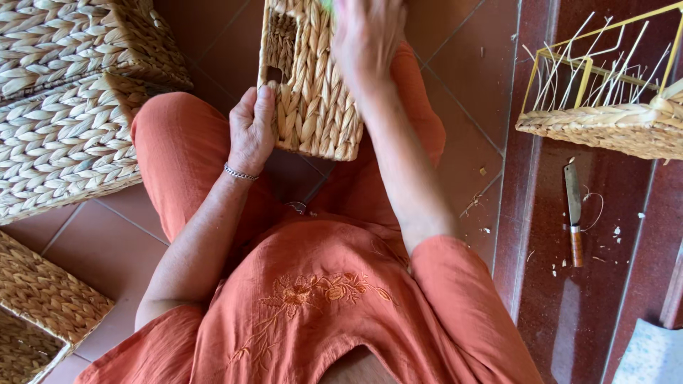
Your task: The person sits on the floor and wipes the exterior and interior surfaces of woven baskets using a green cloth. The person handles multiple baskets one at a time, turning them over to clean all sides.
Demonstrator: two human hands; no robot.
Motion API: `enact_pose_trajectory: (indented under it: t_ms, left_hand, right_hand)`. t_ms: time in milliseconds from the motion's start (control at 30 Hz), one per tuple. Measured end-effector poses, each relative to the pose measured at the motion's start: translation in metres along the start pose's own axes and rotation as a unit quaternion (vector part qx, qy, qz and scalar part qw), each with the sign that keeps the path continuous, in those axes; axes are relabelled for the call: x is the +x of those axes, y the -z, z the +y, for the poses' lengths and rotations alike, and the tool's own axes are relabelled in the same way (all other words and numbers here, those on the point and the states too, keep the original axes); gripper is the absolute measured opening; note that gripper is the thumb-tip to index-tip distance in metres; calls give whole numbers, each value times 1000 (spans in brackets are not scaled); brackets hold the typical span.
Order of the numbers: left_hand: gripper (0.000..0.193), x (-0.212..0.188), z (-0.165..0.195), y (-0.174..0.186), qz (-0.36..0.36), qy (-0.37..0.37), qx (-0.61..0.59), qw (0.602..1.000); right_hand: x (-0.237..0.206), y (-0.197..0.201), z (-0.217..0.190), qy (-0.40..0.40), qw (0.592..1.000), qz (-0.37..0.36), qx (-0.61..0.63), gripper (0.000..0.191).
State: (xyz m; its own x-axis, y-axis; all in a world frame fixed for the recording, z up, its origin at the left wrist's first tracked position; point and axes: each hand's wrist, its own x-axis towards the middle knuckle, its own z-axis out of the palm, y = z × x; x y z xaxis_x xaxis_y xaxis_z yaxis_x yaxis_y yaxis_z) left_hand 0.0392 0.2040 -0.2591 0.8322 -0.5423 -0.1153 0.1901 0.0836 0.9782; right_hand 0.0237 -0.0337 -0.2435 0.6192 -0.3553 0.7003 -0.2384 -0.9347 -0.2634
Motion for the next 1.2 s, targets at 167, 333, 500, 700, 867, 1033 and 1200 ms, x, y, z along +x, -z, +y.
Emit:
enact_pose_trajectory:
  t_ms: [167,333,500,700,867,1033,1200]
  left_hand:
    - [31,-3,1,2,36,2,-1,999]
    - [32,-1,0,-7,35,-20,30,999]
    - [32,2,0,-19,18,-25,70,997]
    - [30,1,8,-19,18,1,43,999]
    - [31,0,-2,-4,45,-23,88,995]
    - [37,16,-24,7,127,-77,24,989]
    - [56,38,-16,22,178,34,49,982]
  right_hand:
    - [-64,117,-89,112,977,-166,75,12]
    - [-79,148,-80,142,968,-170,122,14]
    - [-12,41,14,91,992,-64,62,10]
    - [39,-11,29,54,998,18,-1,11]
    - [-13,65,-42,128,989,-74,-32,11]
    - [-87,124,-91,98,979,-149,102,15]
    - [-103,138,-97,155,953,-194,175,13]
